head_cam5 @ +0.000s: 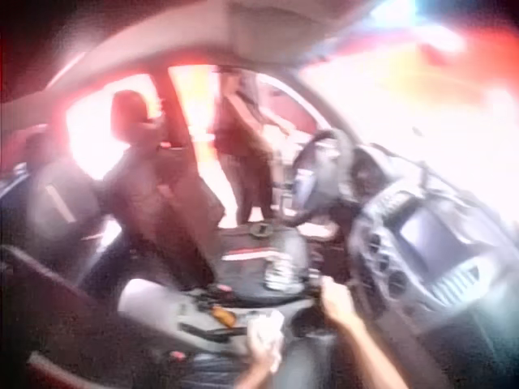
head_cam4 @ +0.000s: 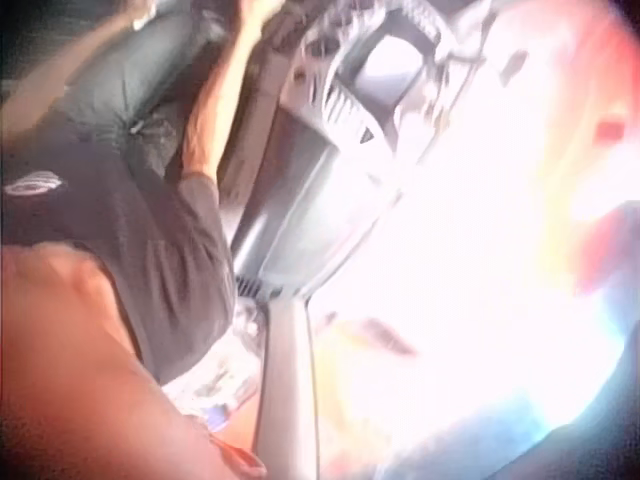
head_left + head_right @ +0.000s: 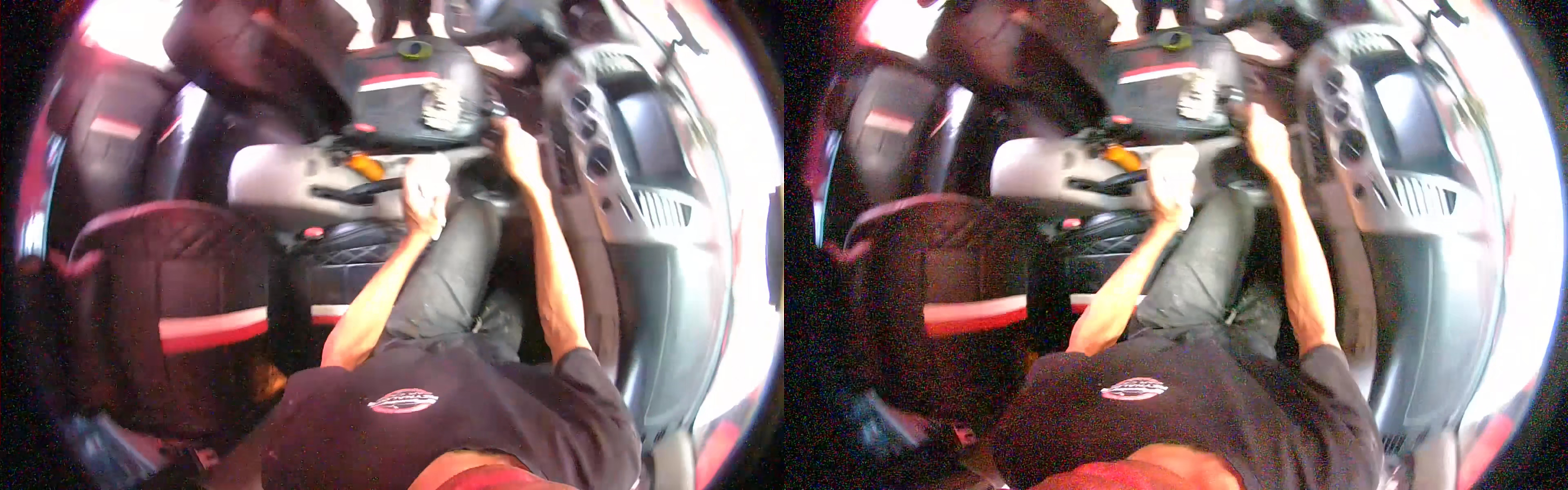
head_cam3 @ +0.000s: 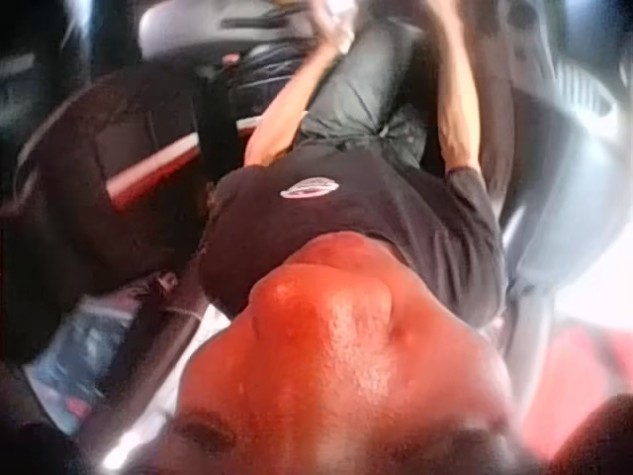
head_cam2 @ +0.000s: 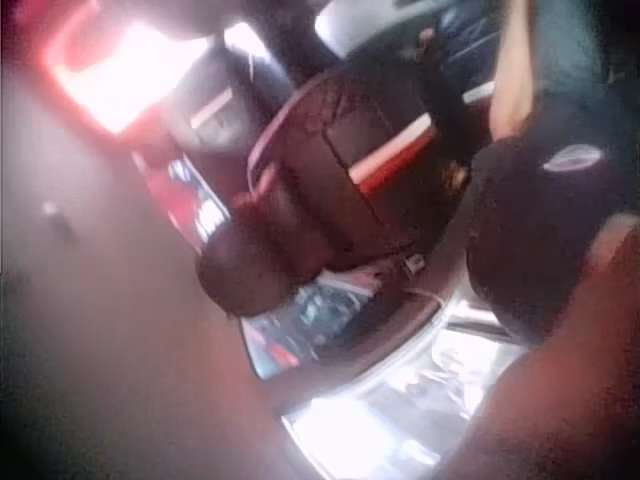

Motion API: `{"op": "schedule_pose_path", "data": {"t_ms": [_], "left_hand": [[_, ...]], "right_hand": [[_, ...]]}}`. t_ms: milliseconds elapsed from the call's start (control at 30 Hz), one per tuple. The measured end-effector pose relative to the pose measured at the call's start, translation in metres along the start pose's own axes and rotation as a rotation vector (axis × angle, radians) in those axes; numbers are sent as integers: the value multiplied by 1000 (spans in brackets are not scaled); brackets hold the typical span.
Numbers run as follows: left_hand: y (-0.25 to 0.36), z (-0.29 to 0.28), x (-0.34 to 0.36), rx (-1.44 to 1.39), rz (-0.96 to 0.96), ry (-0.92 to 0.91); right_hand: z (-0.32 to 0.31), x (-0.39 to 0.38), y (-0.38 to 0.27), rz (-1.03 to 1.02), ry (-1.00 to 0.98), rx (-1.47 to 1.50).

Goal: The person wipes the dashboard, center console, and car stereo display with a cloth by hand. They also handle the gear shift knob and steering wheel area.

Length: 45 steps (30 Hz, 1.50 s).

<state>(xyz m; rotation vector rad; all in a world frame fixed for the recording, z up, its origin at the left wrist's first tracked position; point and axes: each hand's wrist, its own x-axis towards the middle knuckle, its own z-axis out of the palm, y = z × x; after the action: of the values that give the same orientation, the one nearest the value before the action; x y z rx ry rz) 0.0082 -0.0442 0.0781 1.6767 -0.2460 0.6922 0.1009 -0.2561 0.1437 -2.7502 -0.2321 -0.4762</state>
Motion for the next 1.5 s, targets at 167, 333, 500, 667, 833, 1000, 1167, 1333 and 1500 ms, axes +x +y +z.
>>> {"op": "schedule_pose_path", "data": {"t_ms": [167, 333, 500, 667, 833, 1000, 1167, 1333, 1500], "left_hand": [[89, 44, 97, -53, 320, 157], [115, 71, 132, 260, 233, -216], [115, 54, 142, 292, 48, -171], [77, 55, 158, -205, -368, -239], [40, -11, 92, -177, -465, -491], [-7, -133, -39, 352, -175, -687], [-10, -231, -90, 881, -435, -270], [-63, -261, -126, 811, -255, 32], [-64, -268, -120, 852, -368, -123]], "right_hand": [[7, -3, -37, 128, 145, 668], [30, 1, -3, 17, 349, 398], [22, -3, -29, 110, 314, 529], [13, 6, -20, 223, 275, 505], [5, 0, -25, 327, 84, 857], [-6, 3, -57, 372, 105, 1091], [-35, 18, -93, 117, 169, 944], [-32, 26, -96, 158, 229, 907], [-53, 26, -87, 96, -101, 1036]]}}
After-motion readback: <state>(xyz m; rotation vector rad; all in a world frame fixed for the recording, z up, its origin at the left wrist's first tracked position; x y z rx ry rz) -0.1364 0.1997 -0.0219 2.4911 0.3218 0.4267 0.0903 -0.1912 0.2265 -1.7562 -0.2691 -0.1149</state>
